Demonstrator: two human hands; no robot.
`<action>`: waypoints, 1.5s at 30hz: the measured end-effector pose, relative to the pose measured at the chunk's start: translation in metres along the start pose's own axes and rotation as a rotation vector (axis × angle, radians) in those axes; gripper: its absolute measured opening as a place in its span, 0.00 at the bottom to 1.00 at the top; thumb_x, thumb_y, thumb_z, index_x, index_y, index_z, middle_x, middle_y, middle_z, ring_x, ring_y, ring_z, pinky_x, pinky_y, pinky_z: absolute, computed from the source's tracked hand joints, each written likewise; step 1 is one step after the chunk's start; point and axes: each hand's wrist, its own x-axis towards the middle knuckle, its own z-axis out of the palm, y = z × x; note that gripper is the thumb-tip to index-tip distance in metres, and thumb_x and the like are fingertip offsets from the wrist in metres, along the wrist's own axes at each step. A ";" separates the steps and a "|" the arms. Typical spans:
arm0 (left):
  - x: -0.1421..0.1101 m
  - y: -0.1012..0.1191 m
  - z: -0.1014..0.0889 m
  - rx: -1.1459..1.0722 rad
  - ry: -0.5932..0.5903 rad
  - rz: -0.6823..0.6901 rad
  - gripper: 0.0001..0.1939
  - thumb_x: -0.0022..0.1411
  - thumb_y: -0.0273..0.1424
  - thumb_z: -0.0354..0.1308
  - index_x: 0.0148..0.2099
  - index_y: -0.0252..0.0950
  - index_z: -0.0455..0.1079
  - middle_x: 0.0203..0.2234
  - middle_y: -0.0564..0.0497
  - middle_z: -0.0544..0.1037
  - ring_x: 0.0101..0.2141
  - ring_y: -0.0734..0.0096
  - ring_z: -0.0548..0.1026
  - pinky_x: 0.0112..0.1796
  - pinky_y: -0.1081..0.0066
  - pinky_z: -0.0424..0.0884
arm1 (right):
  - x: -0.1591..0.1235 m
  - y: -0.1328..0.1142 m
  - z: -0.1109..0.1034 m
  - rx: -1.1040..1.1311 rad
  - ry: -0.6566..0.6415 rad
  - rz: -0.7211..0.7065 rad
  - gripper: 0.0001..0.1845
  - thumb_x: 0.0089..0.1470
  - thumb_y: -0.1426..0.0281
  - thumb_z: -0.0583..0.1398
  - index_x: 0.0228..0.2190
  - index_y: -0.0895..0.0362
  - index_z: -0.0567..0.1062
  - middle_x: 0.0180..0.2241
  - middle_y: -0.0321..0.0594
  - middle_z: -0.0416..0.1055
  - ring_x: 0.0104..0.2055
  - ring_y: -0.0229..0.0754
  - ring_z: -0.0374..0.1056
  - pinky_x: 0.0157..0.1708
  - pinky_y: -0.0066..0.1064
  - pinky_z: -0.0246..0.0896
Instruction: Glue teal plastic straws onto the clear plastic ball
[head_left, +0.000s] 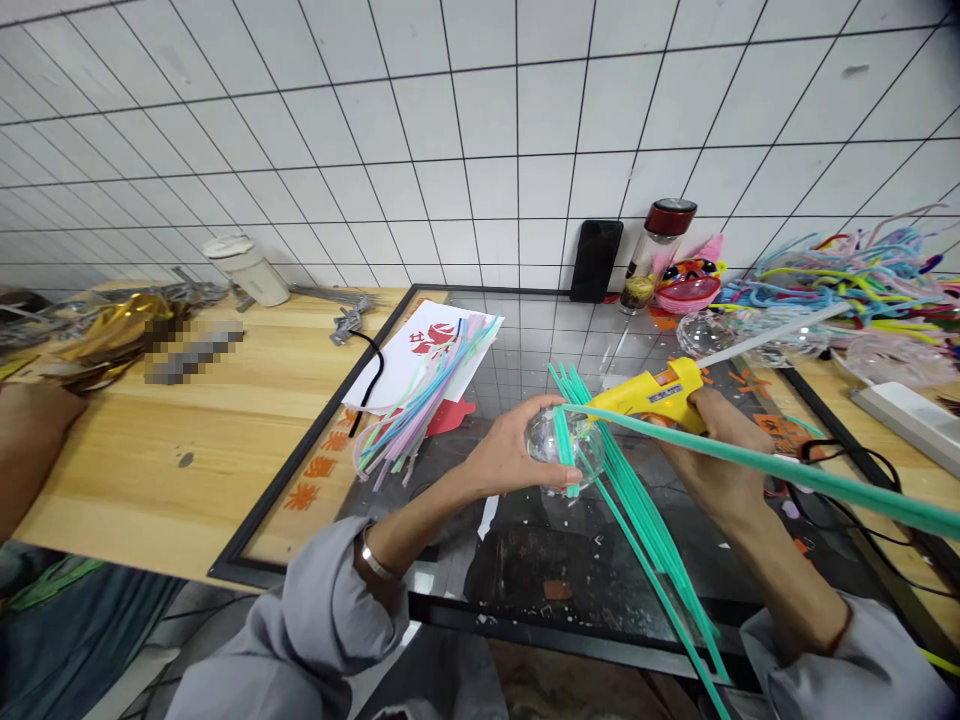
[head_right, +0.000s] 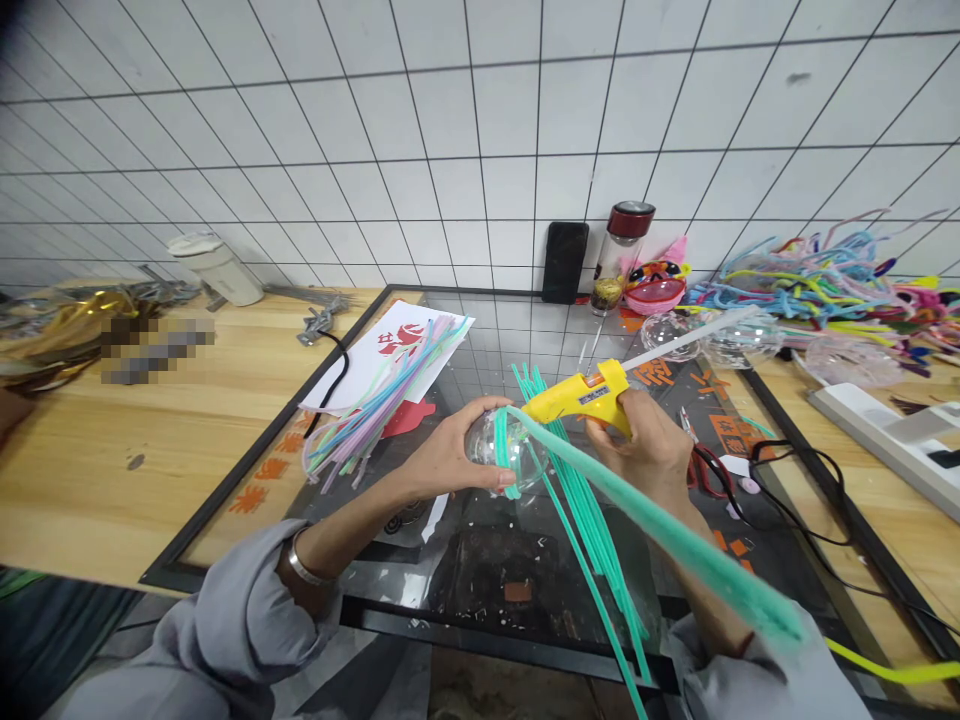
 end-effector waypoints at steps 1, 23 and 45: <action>0.000 0.000 0.000 -0.001 -0.002 -0.002 0.42 0.42 0.37 0.73 0.59 0.35 0.64 0.51 0.44 0.74 0.49 0.53 0.72 0.52 0.54 0.67 | 0.000 0.000 0.000 -0.001 -0.001 -0.001 0.08 0.53 0.67 0.56 0.25 0.52 0.61 0.19 0.34 0.65 0.20 0.37 0.60 0.20 0.29 0.47; 0.000 0.000 0.000 -0.002 -0.001 -0.020 0.43 0.42 0.38 0.73 0.60 0.37 0.63 0.52 0.44 0.74 0.50 0.53 0.72 0.53 0.53 0.67 | 0.003 -0.003 -0.001 0.012 -0.004 0.044 0.08 0.52 0.66 0.56 0.25 0.52 0.61 0.19 0.32 0.62 0.19 0.35 0.56 0.20 0.29 0.47; -0.002 0.002 0.001 -0.013 0.000 -0.024 0.42 0.42 0.36 0.73 0.60 0.38 0.64 0.51 0.45 0.74 0.51 0.52 0.72 0.55 0.51 0.66 | 0.000 0.001 0.001 0.054 -0.024 0.042 0.10 0.52 0.64 0.59 0.25 0.53 0.63 0.20 0.34 0.66 0.20 0.36 0.61 0.20 0.28 0.50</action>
